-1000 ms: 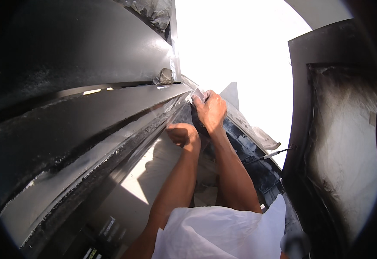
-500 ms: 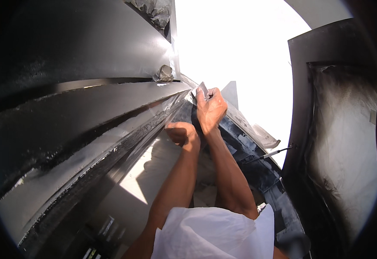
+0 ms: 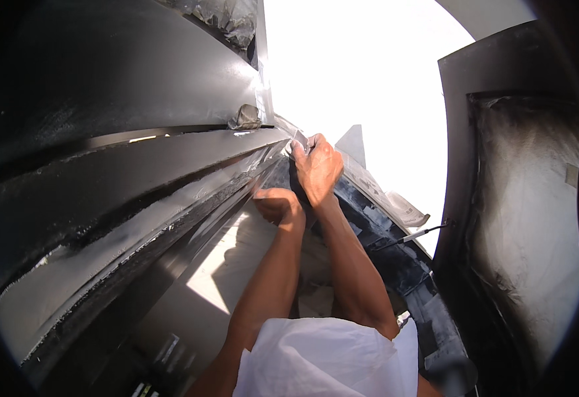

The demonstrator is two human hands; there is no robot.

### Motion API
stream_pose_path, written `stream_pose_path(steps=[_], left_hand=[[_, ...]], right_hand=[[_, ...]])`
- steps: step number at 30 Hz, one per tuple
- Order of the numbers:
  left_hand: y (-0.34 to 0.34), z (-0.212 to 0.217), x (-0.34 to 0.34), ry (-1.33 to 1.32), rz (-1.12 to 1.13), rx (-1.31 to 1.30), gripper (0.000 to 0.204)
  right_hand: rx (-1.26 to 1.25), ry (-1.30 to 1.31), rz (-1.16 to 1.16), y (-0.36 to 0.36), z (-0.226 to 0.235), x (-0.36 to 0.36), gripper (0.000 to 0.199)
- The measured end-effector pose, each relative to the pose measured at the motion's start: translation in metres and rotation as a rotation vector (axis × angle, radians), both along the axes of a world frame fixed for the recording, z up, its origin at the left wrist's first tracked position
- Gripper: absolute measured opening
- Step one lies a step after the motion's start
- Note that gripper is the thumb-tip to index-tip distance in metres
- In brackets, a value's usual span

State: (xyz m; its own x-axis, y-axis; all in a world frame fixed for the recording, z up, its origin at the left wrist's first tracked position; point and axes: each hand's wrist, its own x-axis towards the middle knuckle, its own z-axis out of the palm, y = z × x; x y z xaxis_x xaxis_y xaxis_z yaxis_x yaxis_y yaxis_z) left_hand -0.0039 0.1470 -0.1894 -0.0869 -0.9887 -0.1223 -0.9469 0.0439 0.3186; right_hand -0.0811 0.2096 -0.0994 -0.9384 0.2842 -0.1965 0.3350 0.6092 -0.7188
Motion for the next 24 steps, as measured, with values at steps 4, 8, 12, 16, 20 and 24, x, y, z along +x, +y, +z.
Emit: stream_pose_path(steps=[4,8,12,16,20,24], left_hand=[[-0.003,-0.008,0.001,-0.042,0.014,-0.009,0.044],[-0.004,-0.015,0.003,-0.075,0.028,-0.02,0.044],[-0.004,-0.018,0.004,-0.109,0.031,-0.026,0.043],[-0.004,-0.025,0.007,-0.13,0.044,-0.03,0.042],[-0.001,-0.025,0.006,-0.139,0.033,-0.043,0.042],[-0.002,-0.026,0.005,-0.149,0.029,-0.045,0.041]], right_hand=[[0.048,-0.015,0.133,-0.005,0.004,0.004,0.028],[0.014,0.035,-0.017,-0.001,0.019,-0.003,0.027],[-0.003,0.069,-0.021,-0.014,0.003,0.011,0.027],[-0.007,-0.037,0.046,-0.003,0.003,0.0,0.029],[-0.053,0.023,-0.029,-0.007,0.0,0.0,0.03],[-0.003,-0.021,0.039,-0.008,0.004,0.0,0.027]])
